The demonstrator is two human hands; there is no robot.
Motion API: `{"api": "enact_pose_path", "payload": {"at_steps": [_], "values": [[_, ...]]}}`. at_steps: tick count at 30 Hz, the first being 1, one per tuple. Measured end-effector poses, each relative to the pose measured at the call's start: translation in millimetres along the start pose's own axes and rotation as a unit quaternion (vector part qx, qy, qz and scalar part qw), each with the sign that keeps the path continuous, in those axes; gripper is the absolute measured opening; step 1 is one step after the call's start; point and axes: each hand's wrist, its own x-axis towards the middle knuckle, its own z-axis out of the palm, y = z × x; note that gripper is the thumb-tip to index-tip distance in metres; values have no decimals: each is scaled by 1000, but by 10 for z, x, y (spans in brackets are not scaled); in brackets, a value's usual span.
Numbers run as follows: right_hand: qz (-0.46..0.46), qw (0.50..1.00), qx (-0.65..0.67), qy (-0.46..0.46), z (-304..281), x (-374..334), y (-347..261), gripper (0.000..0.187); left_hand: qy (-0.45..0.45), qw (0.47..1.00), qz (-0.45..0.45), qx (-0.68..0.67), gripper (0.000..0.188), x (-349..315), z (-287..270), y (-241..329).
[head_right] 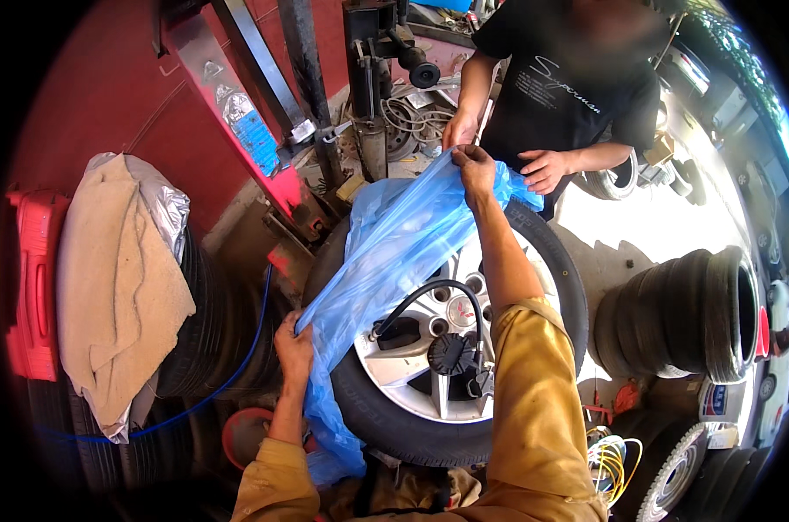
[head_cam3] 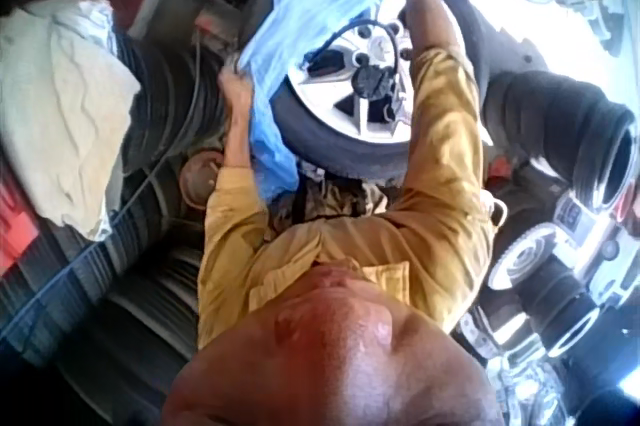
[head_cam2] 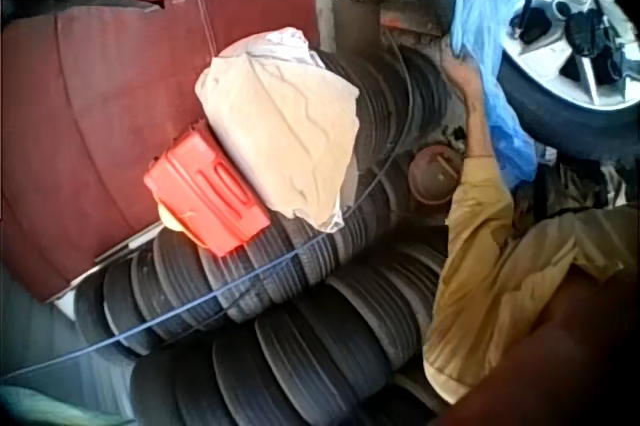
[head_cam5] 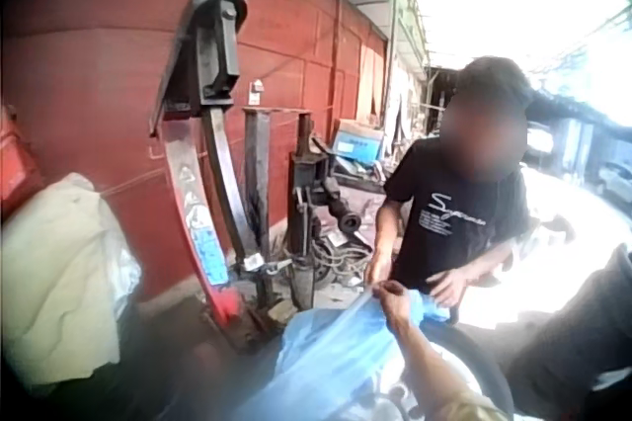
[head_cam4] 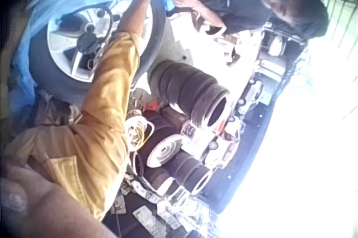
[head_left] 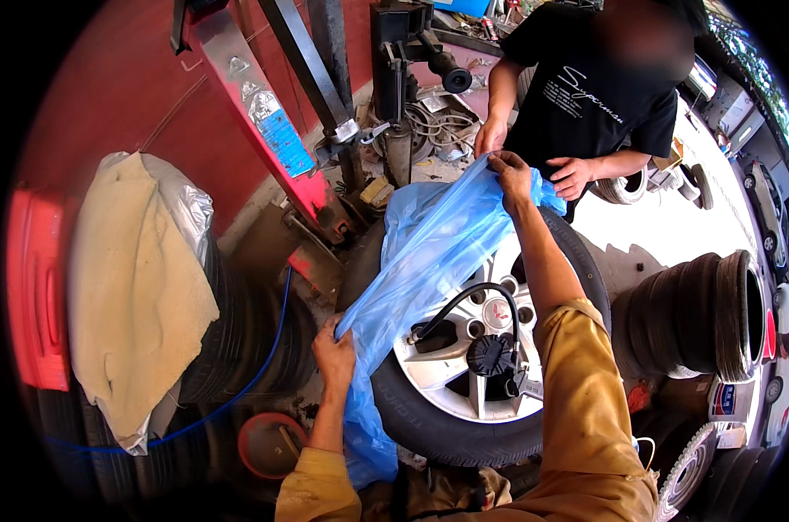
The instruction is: The person wraps a car tire with a blue plastic bag, smoothing it around the rim and sidewall. The person then lifts the wrapped tire and stacks it on top of other tires.
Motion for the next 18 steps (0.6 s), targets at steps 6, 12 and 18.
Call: {"api": "enact_pose_path", "payload": {"at_steps": [6,12,18], "values": [[-195,963,-156,-104,-307,180,395,22,153,976,5,154,30,360,182,327],[-246,751,-532,-304,-532,-280,462,37,69,917,-6,392,39,-14,279,499],[-148,809,-466,-325,-885,98,275,30,-77,971,1,225,48,-279,-257,468]]}}
